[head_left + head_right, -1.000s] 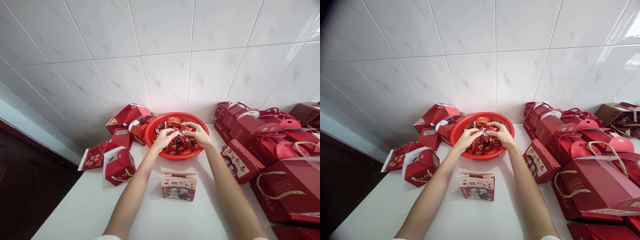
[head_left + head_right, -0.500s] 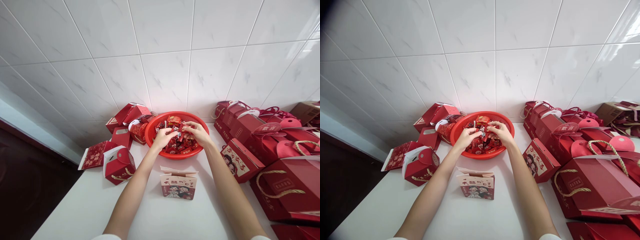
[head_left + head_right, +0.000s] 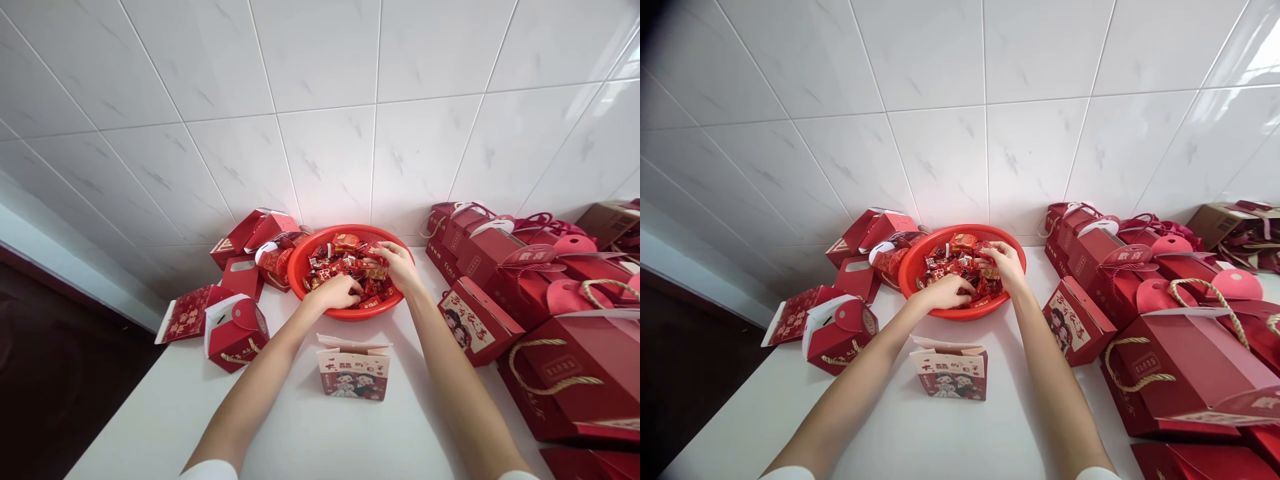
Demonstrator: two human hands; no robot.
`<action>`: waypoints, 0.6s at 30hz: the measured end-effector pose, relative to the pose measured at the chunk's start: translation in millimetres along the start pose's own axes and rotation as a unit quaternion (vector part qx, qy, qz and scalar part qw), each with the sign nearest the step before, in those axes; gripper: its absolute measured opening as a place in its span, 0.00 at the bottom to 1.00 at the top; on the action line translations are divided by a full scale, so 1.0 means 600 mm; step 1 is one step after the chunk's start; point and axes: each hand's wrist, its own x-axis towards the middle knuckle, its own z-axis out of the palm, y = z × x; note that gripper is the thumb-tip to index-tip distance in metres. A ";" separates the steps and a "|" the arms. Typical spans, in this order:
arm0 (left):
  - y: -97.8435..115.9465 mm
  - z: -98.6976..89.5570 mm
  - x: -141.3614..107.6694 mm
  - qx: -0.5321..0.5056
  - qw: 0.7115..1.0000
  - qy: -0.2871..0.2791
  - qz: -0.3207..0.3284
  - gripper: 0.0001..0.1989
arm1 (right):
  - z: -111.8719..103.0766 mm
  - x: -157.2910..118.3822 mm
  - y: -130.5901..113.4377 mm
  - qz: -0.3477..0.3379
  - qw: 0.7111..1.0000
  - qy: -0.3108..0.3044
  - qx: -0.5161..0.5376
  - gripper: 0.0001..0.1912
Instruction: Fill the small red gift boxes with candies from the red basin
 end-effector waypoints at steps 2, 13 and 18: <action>0.003 0.000 0.005 0.053 0.998 -0.041 -0.019 0.25 | -0.001 -0.001 0.000 0.001 1.000 -0.001 -0.012 0.12; 0.014 -0.038 0.028 0.155 0.974 -0.097 -0.137 0.52 | 0.000 -0.004 -0.001 -0.002 1.000 0.002 -0.010 0.15; 0.034 -0.035 0.043 0.190 0.969 -0.081 -0.133 0.43 | 0.001 -0.005 -0.004 0.003 1.000 0.006 -0.014 0.15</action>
